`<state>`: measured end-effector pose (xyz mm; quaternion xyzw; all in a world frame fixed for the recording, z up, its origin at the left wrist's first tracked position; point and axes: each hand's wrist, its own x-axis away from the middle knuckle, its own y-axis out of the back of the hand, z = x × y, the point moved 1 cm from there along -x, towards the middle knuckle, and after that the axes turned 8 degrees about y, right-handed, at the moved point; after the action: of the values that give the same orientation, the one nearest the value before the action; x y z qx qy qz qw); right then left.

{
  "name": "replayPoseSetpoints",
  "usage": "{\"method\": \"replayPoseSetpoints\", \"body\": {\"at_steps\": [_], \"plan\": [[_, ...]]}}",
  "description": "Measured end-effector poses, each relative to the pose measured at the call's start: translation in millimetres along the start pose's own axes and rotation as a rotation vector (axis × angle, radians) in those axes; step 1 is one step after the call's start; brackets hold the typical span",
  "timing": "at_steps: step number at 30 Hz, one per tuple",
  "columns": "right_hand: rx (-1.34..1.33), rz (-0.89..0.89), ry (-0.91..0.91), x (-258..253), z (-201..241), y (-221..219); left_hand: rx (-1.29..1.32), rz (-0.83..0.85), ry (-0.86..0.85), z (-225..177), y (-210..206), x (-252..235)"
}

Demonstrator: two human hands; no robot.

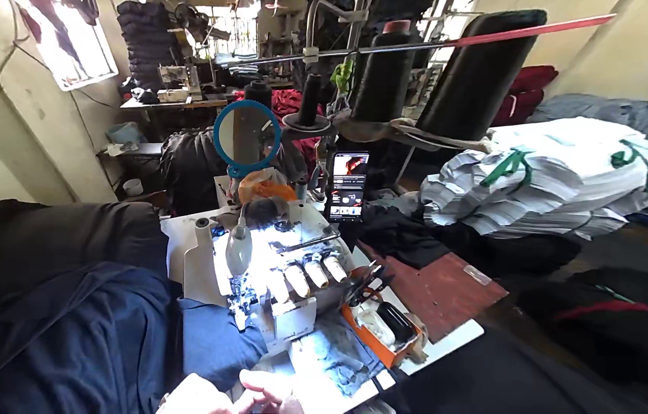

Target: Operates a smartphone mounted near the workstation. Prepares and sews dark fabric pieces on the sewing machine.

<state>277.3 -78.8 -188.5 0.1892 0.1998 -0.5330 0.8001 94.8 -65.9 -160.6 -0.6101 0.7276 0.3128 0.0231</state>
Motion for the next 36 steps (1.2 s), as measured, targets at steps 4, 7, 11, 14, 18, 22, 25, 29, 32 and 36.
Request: {"method": "replayPoseSetpoints", "body": {"at_steps": [4,7,11,14,18,22,25,29,32,36], "plan": [[0.08,-0.021,0.105,-2,2,0,0.095,0.014,0.015,-10,-1,-1],[0.125,-0.076,0.09,-4,4,-4,0.089,-0.053,0.034,-10,1,0],[-0.033,-0.202,-0.085,-9,9,-6,0.035,-0.127,0.184,-7,0,0],[-0.142,-0.16,-0.149,-9,8,-3,0.076,-0.192,0.304,0,-7,2],[-0.05,-0.069,-0.168,-6,5,-3,0.171,-0.25,0.287,4,-12,4],[0.19,-0.049,-0.058,-3,-1,-10,0.181,-0.284,0.249,4,-13,5],[0.409,-0.095,0.118,-2,-10,-6,0.167,-0.282,0.213,8,-12,8],[0.406,-0.132,0.075,-3,-5,-1,0.081,-0.237,0.263,9,-11,13],[0.275,-0.112,-0.029,1,-1,0,0.126,-0.157,0.297,-1,-10,17],[-0.087,-0.037,-0.165,2,17,0,-0.074,-0.176,0.08,-15,-6,16]]}}
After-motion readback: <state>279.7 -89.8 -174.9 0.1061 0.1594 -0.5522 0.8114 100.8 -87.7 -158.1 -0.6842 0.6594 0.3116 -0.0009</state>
